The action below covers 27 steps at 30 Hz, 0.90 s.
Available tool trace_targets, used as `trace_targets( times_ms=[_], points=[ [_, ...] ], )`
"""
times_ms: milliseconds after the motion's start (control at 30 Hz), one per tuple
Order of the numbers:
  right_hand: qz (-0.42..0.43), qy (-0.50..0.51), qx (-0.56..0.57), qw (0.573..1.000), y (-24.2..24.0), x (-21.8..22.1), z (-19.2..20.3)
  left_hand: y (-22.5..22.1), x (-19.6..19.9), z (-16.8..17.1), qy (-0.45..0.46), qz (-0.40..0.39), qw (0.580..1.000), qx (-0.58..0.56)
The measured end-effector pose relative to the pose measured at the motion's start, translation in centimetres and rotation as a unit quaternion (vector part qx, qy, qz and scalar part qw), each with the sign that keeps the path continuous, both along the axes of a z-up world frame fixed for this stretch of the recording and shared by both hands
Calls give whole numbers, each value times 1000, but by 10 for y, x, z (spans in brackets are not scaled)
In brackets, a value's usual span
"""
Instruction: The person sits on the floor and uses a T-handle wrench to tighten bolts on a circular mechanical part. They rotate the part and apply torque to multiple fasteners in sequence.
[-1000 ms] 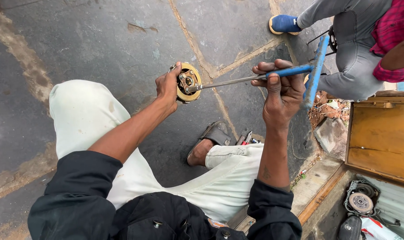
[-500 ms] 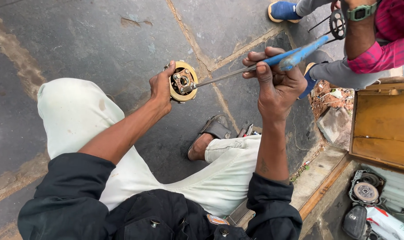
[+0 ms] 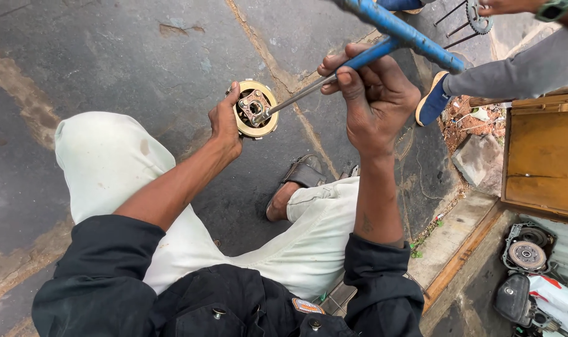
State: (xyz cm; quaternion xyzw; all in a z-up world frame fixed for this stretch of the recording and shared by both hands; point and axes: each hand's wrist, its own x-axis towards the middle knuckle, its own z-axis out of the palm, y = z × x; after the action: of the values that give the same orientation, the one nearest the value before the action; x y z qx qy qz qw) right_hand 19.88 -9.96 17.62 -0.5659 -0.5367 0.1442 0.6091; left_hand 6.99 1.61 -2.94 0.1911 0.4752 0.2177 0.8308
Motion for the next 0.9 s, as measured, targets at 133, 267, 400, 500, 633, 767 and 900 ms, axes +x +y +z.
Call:
trace_targets(
  times_ms=[133, 267, 400, 500, 633, 767, 900],
  points=[
    [-12, -9, 7, 1000, 1, 10, -2, 0, 4, 0, 11, -10, 1000, 9],
    [35, 17, -10, 999, 0, 16, 7, 0, 5, 2, 19, -10, 1000, 13],
    [48, 28, -24, 998, -2, 20, 4, -1, 5, 4, 26, -19, 999, 17],
    [32, 51, -16, 998, -4, 25, -7, -2, 6, 2, 23, -16, 1000, 11],
    [4, 62, -14, 998, 0, 21, -8, -1, 6, 2, 31, -20, 999, 12],
    [19, 27, -15, 999, 1, 17, 6, -1, 4, 2, 36, -23, 999, 13],
    [53, 21, -32, 998, -1, 21, 6, 1, 2, 8, 41, -29, 999, 14]
  ],
)
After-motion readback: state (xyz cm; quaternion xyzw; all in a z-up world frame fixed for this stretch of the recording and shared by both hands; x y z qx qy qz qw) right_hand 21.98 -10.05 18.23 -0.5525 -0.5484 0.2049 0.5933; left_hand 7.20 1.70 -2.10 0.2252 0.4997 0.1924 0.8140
